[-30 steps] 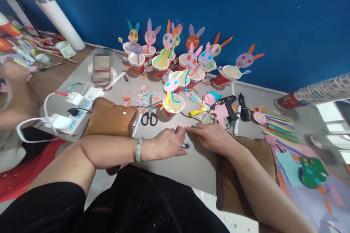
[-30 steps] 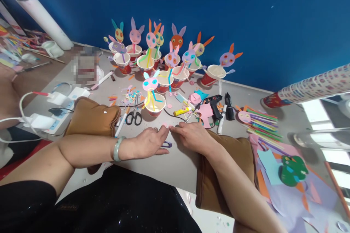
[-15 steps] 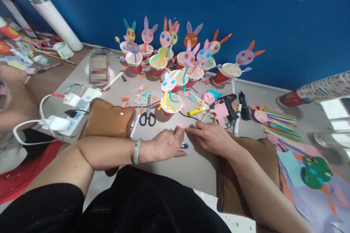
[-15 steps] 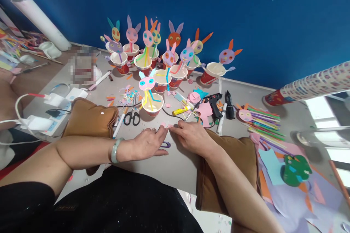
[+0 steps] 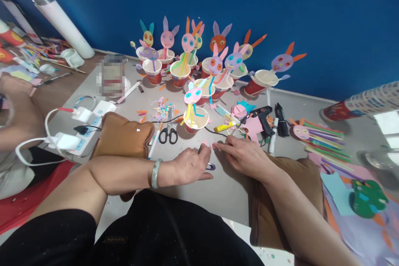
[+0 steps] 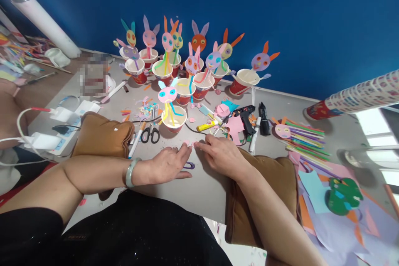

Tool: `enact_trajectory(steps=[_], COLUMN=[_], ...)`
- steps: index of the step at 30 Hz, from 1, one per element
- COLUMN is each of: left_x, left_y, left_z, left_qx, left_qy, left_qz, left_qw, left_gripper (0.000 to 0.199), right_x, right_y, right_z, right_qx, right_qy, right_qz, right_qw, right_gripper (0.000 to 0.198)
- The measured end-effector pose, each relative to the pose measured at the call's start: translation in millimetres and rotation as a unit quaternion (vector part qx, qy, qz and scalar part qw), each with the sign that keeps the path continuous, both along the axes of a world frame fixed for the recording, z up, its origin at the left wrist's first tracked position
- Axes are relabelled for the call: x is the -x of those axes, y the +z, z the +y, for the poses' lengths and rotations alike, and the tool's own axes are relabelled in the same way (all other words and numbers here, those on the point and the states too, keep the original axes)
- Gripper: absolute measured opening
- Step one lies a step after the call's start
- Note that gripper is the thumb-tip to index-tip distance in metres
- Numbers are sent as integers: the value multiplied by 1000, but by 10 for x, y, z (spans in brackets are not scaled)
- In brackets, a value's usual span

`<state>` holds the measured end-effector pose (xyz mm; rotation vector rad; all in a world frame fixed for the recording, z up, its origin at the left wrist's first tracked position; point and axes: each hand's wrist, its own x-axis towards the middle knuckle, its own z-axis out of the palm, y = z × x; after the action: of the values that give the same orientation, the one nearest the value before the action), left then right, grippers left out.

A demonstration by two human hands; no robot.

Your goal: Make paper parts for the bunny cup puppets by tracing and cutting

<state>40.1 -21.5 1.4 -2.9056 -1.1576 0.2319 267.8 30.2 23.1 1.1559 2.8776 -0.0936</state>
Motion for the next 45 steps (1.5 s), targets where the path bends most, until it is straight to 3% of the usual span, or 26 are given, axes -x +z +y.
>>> enact_trajectory(steps=[18,31,40,45], left_x=[12,3,3,-5], left_y=[-8,-8,20,-7], left_z=[-12,-6,-10,-11], left_qx=[-16,-14,-34,-42], left_qy=[-9,-1,-5,1], left_qz=[-4,9,9,8], left_qw=[1000,1000,999,999], left_gripper=[85,85,83,84], right_x=[50,45,51,59], right_y=[-1,-37,-97,-146], right_z=[-15,-11,-1,8], right_qx=[-23,-42,-70,-96], right_qy=[32,39,53,54], right_qz=[-58,-29,44,21], right_qw=[998,998,995,994], right_gripper=[43,41,38,40])
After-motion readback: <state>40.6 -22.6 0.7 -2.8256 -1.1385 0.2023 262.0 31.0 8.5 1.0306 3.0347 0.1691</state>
